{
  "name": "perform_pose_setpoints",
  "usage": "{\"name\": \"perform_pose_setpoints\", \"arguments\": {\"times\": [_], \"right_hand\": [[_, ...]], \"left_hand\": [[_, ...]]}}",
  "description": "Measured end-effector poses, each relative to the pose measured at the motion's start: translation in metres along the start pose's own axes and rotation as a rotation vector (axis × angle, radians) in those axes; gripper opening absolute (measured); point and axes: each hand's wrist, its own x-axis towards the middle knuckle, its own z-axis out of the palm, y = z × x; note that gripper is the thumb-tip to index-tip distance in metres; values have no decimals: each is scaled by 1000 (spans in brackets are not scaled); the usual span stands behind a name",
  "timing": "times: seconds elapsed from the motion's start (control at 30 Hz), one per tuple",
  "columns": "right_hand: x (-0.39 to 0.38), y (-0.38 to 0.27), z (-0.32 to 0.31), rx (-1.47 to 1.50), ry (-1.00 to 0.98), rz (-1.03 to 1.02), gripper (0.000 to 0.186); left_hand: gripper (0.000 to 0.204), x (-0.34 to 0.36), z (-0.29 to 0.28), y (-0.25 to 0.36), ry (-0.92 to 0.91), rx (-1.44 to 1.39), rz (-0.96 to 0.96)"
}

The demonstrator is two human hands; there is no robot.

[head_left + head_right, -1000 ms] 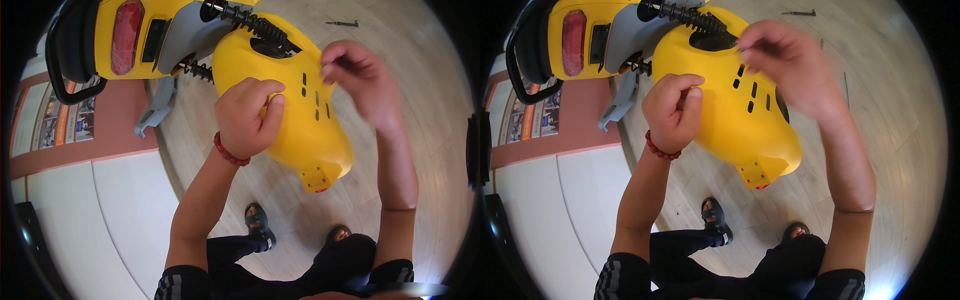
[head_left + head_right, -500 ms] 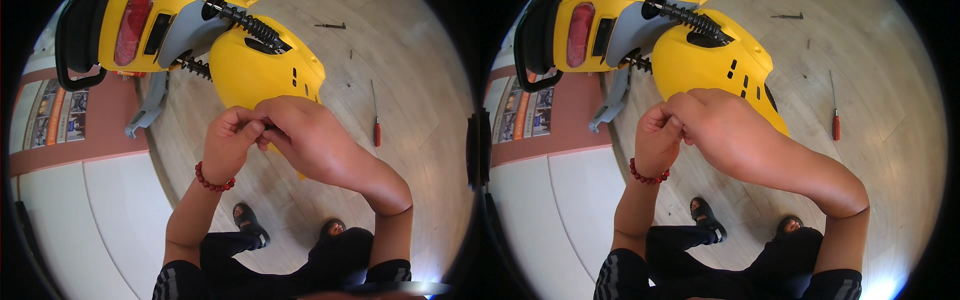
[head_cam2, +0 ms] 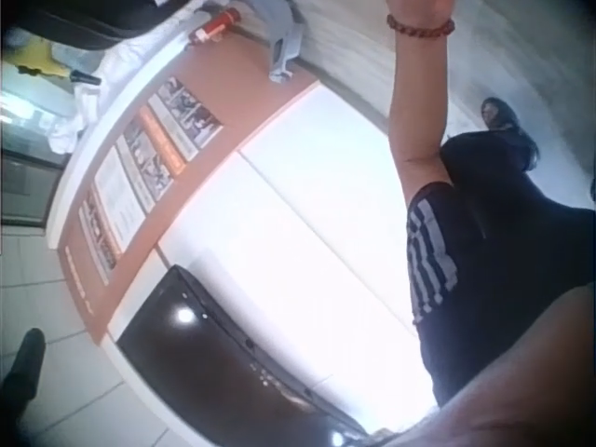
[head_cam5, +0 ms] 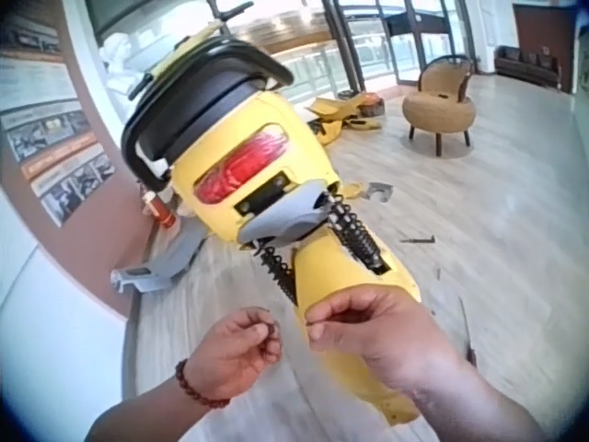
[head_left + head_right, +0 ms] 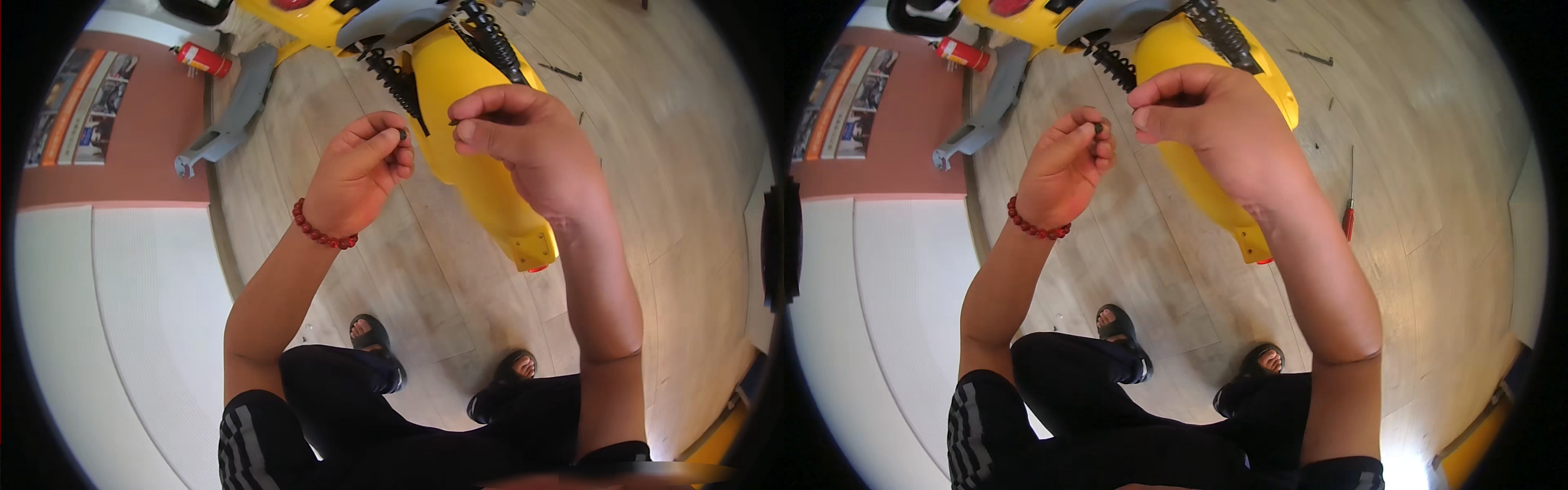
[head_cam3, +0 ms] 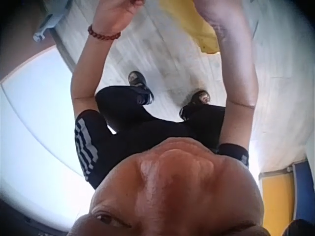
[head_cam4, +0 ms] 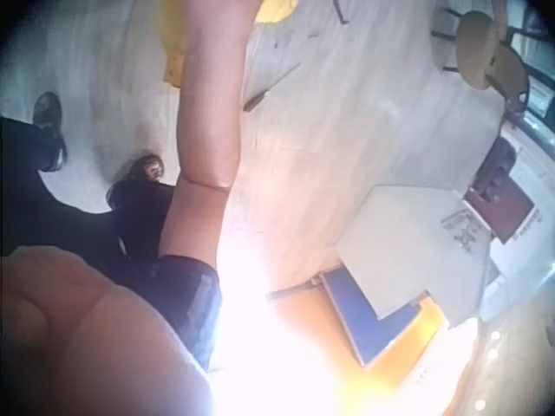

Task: The recorder is repairing a yellow scooter using a screwdriver.

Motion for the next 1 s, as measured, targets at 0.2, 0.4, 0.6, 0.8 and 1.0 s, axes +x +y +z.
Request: {"name": "perform_pose_setpoints", "arguments": {"times": [0.2,0.4,0.6,0.8,1.0], "right_hand": [[-2,30,43,322,63,46,17],[14,70,63,476,-96,77,14],[39,94,93,389,81,34,14],[69,104,102,354,167,-62,16],[74,100,107,364,195,-24,22]], "left_hand": [[19,-9,-42,-13,-12,-1,-9],[20,-21,-77,-19,-45,-56,10],[17,-26,-115,-13,17,33,54],[16,-22,-131,-8,59,-53,57],[9,-13,-136,-3,58,-169,59]]}}
